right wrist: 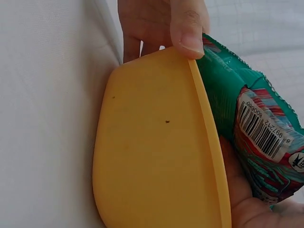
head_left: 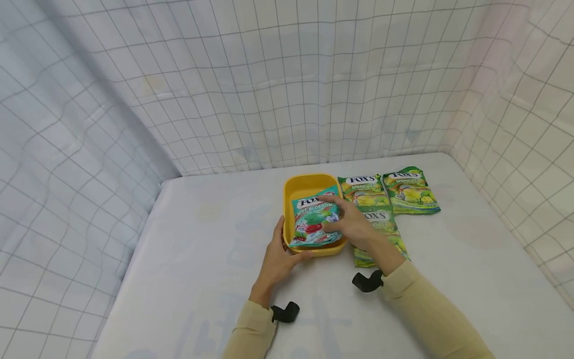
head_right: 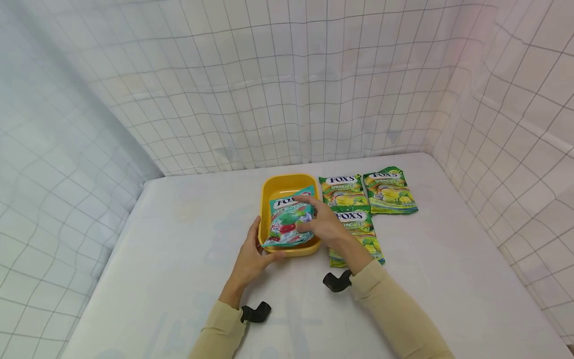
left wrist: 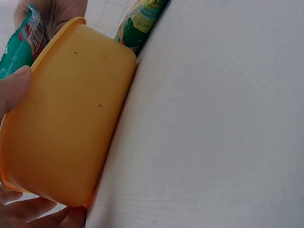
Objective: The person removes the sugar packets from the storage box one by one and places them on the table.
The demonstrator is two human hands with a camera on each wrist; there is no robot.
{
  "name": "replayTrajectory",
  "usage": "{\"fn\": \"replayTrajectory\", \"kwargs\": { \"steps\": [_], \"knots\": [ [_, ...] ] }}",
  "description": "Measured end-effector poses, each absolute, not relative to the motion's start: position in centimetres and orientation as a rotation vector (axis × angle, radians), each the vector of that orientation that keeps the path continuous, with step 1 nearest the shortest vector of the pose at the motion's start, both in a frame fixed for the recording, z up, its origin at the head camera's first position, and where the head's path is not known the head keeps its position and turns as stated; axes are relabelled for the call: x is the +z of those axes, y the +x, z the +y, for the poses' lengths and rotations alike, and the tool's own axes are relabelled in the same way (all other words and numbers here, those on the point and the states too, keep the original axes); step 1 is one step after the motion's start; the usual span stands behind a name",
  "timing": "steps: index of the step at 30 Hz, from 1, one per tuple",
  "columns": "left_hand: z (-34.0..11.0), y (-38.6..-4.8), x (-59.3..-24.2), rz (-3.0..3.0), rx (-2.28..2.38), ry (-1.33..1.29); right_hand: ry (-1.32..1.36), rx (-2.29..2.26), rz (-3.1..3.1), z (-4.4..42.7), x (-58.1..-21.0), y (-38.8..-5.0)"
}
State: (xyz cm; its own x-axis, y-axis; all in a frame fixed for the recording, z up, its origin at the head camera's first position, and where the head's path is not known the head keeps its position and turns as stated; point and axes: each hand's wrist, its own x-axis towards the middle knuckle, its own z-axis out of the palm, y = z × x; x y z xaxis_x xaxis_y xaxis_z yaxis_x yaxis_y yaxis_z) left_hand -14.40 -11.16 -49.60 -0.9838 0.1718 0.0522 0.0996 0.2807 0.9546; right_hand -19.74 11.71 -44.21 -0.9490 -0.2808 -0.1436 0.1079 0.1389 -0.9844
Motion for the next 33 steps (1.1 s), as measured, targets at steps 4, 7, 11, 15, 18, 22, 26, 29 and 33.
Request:
{"fn": "replayTrajectory", "kwargs": {
  "steps": [4,7,11,15,18,22,26,29,33],
  "knots": [
    [-11.2,-14.5,-49.6,2.465,1.828,0.265,-0.227,-2.023,1.947,12.4,-44.5,-19.8],
    [-11.2,-14.5,-49.7,2.463,1.833,0.268,-0.248,-2.102,1.835,13.0,-44.5,-19.8],
    [-11.2,-14.5,-49.7,2.457,1.837,0.254,-0.258,-2.197,1.68,13.8,-44.3,-19.8],
    [-11.1,-14.5,-49.6,2.468,1.827,0.242,-0.291,-2.241,1.559,14.8,-44.3,-19.7],
    [-11.1,-14.6,-49.6,2.48,1.819,0.24,-0.335,-2.24,1.524,15.6,-44.4,-19.7],
    [-11.1,-14.4,-49.6,2.494,1.802,0.229,-0.364,-2.237,1.49,16.8,-44.3,-19.6],
    [-11.1,-14.4,-49.6,2.499,1.796,0.227,-0.342,-2.247,1.479,18.3,-44.1,-19.4],
    [-11.2,-14.5,-49.6,2.49,1.814,0.242,-0.332,-2.249,1.509,19.5,-44.0,-19.3],
    [-11.2,-14.6,-49.7,2.479,1.834,0.268,-0.367,-2.257,1.53,21.3,-44.0,-19.2]
  ]
}}
